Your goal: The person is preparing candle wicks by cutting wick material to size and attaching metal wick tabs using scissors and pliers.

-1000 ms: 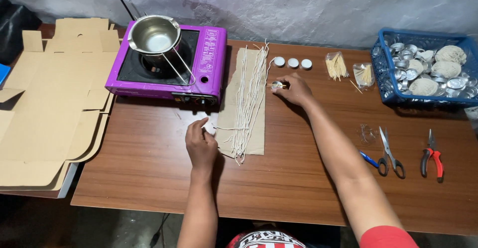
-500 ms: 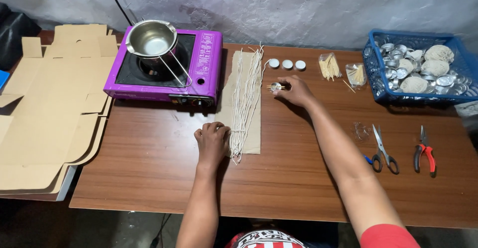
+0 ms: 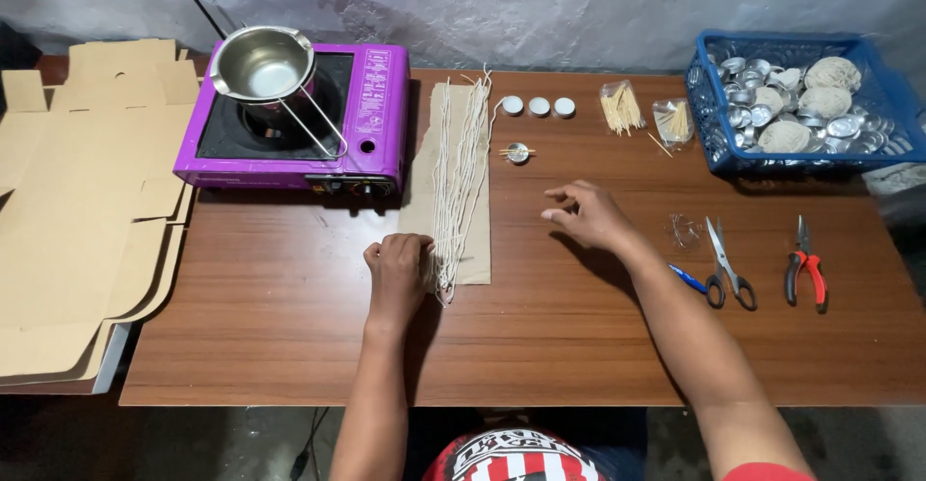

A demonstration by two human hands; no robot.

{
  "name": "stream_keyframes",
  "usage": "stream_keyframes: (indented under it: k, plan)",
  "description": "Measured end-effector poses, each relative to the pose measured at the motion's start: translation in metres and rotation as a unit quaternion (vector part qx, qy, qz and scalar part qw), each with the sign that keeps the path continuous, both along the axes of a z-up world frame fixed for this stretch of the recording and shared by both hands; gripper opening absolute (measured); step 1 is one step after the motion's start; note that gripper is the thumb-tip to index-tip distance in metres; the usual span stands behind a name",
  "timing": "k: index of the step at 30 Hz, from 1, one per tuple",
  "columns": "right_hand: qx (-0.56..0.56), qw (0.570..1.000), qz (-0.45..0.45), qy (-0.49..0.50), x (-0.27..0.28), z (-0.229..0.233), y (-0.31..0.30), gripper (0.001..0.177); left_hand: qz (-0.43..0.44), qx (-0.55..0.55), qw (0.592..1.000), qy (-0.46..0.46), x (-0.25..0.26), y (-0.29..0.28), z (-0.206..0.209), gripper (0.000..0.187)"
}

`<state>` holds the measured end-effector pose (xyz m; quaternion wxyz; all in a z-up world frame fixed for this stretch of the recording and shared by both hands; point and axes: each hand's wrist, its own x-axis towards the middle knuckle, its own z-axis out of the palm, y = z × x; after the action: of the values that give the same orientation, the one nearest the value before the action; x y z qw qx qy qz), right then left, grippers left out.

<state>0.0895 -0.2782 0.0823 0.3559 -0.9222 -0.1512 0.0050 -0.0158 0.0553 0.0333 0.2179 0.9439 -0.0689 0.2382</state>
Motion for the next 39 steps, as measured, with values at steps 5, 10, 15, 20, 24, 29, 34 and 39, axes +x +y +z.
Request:
stream_keyframes:
  k: [5,10,15,20,24,29,34,39]
  plan:
    - [-0.014,0.999,0.024,0.015,-0.045,-0.005,-0.025,0.038,-0.036,-0.037,0.997,0.065,-0.009,-0.007,0.014,0.046]
    - [-0.032,0.998,-0.027,0.043,-0.087,-0.005,-0.065,0.037,-0.069,-0.068,0.99,0.101,-0.011,-0.004,0.021,0.062]
    - [-0.034,0.975,-0.193,-0.102,-0.119,-0.019,-0.121,0.032,-0.048,-0.063,0.996,0.037,-0.008,-0.005,0.015,0.018]
    - [-0.042,0.946,-0.304,-0.1,-0.124,-0.057,-0.204,0.03,-0.042,-0.03,0.998,0.022,-0.003,0.0,0.004,0.01]
    - [-0.022,0.937,-0.339,-0.077,-0.135,-0.052,-0.218,0.03,-0.05,-0.017,0.998,0.016,-0.002,0.002,0.003,0.007]
    - [0.021,0.922,-0.385,0.026,-0.141,-0.016,-0.204,0.035,-0.054,-0.024,0.994,0.095,-0.006,-0.004,0.016,0.017]
    - [0.012,0.922,-0.385,0.042,-0.136,-0.033,-0.217,0.026,-0.074,-0.034,0.995,0.057,-0.005,-0.001,0.014,0.014]
    - [-0.059,0.929,-0.353,-0.09,-0.13,-0.073,-0.24,0.028,-0.037,-0.028,0.997,0.057,-0.004,0.001,0.011,0.012]
